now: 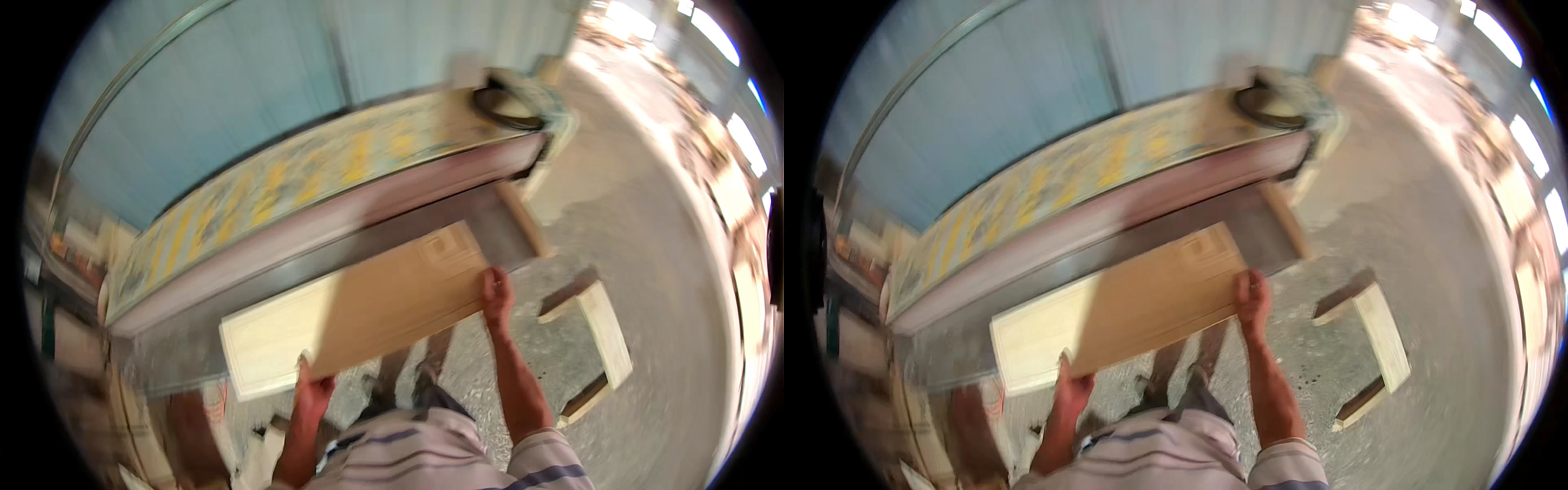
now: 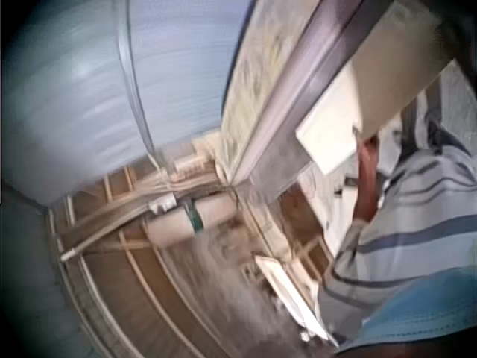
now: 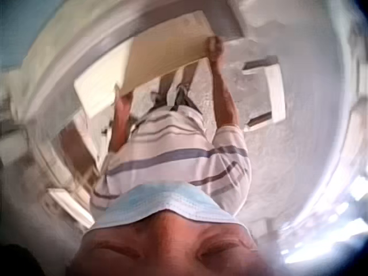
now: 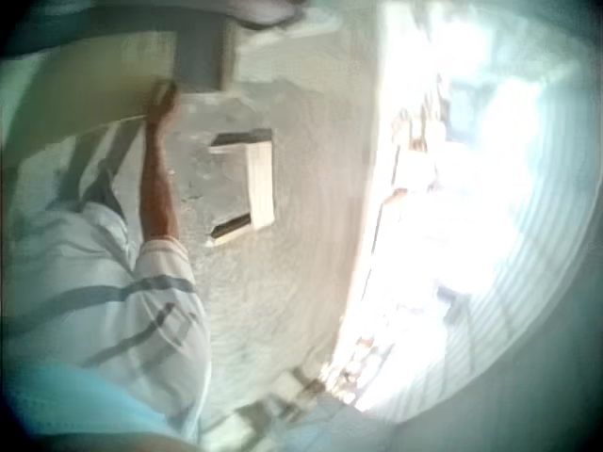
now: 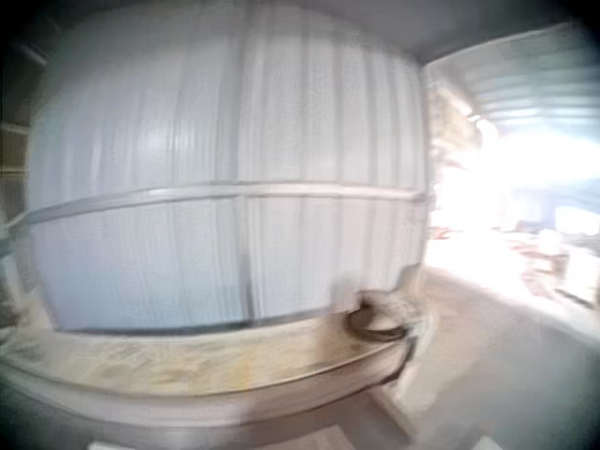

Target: The person repeatedly picks up rectangular wooden panels from a stack and rubs their edges and surfaces against a stationary belt sander. The person handles the panels one at a time, flipping them to sand different sides before placing them back on the stack.

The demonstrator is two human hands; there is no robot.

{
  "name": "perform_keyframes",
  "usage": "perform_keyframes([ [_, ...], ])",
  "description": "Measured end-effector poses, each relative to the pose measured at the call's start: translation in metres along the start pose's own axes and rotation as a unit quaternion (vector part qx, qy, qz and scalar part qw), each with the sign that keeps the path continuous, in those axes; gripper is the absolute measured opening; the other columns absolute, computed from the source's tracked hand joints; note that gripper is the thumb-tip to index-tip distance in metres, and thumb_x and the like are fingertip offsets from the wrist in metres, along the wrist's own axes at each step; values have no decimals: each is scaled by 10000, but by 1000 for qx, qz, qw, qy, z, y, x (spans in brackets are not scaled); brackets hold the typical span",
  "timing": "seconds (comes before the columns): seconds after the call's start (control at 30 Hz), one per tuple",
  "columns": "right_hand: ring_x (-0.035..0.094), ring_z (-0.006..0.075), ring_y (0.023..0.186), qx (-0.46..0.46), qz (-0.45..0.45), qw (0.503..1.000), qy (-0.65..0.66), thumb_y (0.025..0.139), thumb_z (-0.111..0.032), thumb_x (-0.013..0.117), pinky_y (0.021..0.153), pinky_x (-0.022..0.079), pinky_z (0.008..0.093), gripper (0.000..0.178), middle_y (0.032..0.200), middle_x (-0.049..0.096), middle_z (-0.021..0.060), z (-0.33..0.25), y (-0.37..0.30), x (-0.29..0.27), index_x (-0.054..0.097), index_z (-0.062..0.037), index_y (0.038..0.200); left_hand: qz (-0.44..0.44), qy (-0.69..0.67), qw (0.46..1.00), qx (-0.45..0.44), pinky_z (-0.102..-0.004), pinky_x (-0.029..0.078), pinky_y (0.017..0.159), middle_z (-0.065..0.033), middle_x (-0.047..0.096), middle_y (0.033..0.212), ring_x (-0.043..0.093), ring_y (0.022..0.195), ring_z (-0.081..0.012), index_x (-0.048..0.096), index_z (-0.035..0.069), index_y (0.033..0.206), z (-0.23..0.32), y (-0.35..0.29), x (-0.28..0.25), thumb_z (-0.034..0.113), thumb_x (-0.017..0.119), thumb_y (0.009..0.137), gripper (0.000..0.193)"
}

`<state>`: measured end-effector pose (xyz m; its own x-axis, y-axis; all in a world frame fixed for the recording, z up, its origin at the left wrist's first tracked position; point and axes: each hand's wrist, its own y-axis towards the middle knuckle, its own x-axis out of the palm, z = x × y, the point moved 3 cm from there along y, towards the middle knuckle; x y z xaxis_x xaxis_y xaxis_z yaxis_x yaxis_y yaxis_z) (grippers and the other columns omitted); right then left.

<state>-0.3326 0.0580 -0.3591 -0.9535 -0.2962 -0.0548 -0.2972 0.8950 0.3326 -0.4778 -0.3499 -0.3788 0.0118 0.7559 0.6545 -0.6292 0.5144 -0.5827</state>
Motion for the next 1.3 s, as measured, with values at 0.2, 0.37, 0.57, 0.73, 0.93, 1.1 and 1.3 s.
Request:
perform_keyframes([
  [0.2, 518, 87, 807, 70, -28, 997, 26, 920, -190, 547, 734, 435, 228, 207, 907, 577, 5, -9, -4, 5, 568, -27, 1047, 67, 325, 937, -112, -296, 515, 600, -93, 658, 786, 636, 672, -190, 598, 49, 872, 30, -50, -32, 424, 623, 827, 378],
  [0.37, 517, 112, 843, 100, -38, 994, -32, 916, -252, 554, 766, 426, 250, 283, 936, 584, 30, -4, -16, -10, 562, -1, 1045, 328, 697, 613, 178, -386, 441, 694, -130, 568, 823, 537, 768, -268, 540, 14, 933, 88, -110, -83, 305, 751, 673, 444],
  [0.57, 509, 107, 851, 75, 14, 997, -11, 920, -211, 546, 783, 414, 245, 250, 929, 579, 28, 21, -10, -7, 563, 9, 1040, 318, 770, 496, 245, -471, 316, 958, -183, 422, 1195, 378, 1123, -363, 384, 39, 1257, 121, -92, -113, 302, 804, 582, 838],
  [0.73, 517, 105, 854, 97, 7, 995, -19, 890, -259, 596, 768, 429, 249, 308, 913, 574, 26, -14, -10, 18, 560, 4, 1046, 294, 755, 513, 283, -441, 363, 906, -153, 472, 1090, 432, 1043, -330, 447, 52, 1167, 138, -83, -111, 248, 817, 561, 737],
  [0.93, 543, 232, 960, 86, 22, 991, -100, 842, -339, 629, 845, 433, 342, 425, 1044, 578, 138, 21, -1, 32, 569, 10, 1077, 293, 740, 547, 261, -438, 368, 915, -152, 489, 1119, 447, 1063, -326, 445, 57, 1174, 156, -64, -114, 247, 826, 545, 758],
  [1.1, 531, 272, 986, 103, 28, 988, -107, 835, -382, 613, 875, 414, 377, 454, 1047, 576, 163, 10, -3, 49, 576, -2, 1080, 328, 724, 550, 255, -432, 380, 911, -175, 502, 1133, 458, 1071, -338, 426, 17, 1169, 170, -53, -112, 286, 827, 553, 783],
  [1.3, 539, 269, 973, 118, 34, 985, -123, 839, -359, 609, 860, 422, 369, 423, 1043, 581, 153, 15, 1, 61, 586, -3, 1066, 361, 667, 621, 196, -371, 451, 752, -168, 532, 1038, 539, 887, -274, 375, -56, 1152, 185, -31, -130, 248, 800, 604, 757],
])
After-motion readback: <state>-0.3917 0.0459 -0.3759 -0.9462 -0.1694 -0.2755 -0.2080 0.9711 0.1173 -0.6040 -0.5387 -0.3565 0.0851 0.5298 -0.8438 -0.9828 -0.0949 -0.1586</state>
